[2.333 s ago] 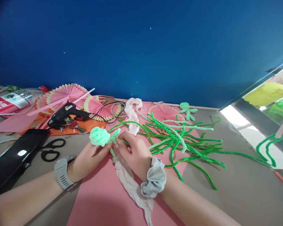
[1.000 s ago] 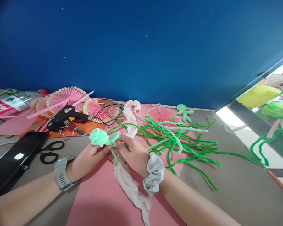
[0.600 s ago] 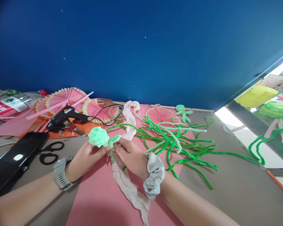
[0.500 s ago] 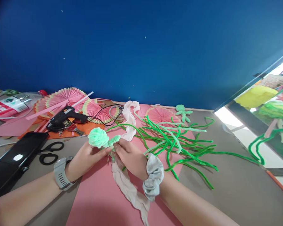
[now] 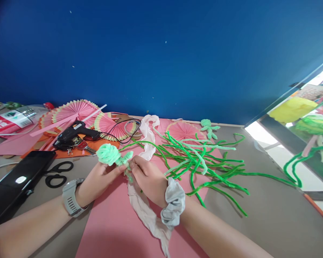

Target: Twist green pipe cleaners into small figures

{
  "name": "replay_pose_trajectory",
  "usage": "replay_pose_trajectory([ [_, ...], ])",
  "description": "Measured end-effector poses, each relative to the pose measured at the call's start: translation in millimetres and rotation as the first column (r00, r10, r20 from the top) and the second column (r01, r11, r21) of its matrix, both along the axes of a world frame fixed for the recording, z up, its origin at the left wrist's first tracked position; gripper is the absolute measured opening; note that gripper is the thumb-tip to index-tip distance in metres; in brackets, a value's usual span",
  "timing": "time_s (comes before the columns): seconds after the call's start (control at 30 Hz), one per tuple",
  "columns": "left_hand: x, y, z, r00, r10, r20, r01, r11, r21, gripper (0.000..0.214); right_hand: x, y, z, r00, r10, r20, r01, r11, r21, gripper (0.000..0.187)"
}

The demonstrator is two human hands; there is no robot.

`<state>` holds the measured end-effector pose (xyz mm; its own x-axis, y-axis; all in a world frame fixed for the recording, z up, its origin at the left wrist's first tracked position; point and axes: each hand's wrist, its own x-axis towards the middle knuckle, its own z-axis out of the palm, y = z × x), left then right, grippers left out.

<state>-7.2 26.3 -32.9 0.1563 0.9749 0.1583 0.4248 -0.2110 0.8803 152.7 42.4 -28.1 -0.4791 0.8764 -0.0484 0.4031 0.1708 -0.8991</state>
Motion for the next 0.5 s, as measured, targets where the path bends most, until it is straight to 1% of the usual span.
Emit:
replay_pose_trajectory([
  [0.1,0.2,-0.7,-1.5,1.000,-0.002,-0.008,0.002,1.000,0.021,0.020,1.0,1.2,2.8,1.000,-0.007,0.024,0.007,1.000,0.004,0.022],
  [0.23,-0.2,-1.0,-5.7,0.997,-0.021,-0.075,0.024,0.999,0.045,0.019,1.6,2.1,2.5,0.998,-0.030,0.047,0.029,0.999,0.018,0.023],
  [0.37,-1.3,-0.9,-8.6,0.994,0.000,-0.112,0.008,0.998,0.065,0.018,0.5,2.2,1.6,0.998,-0.052,0.022,0.052,0.999,0.002,0.025],
  [0.43,-1.9,-0.8,-8.1,0.994,-0.014,-0.107,0.021,0.998,0.056,0.018,0.6,2.4,1.9,0.998,-0.055,-0.041,0.053,0.997,-0.054,0.026],
  [0.5,-2.7,-0.5,-5.9,0.996,-0.048,-0.078,0.050,0.998,0.032,0.018,2.2,3.5,2.5,0.988,-0.015,-0.156,-0.015,0.982,-0.190,0.027],
])
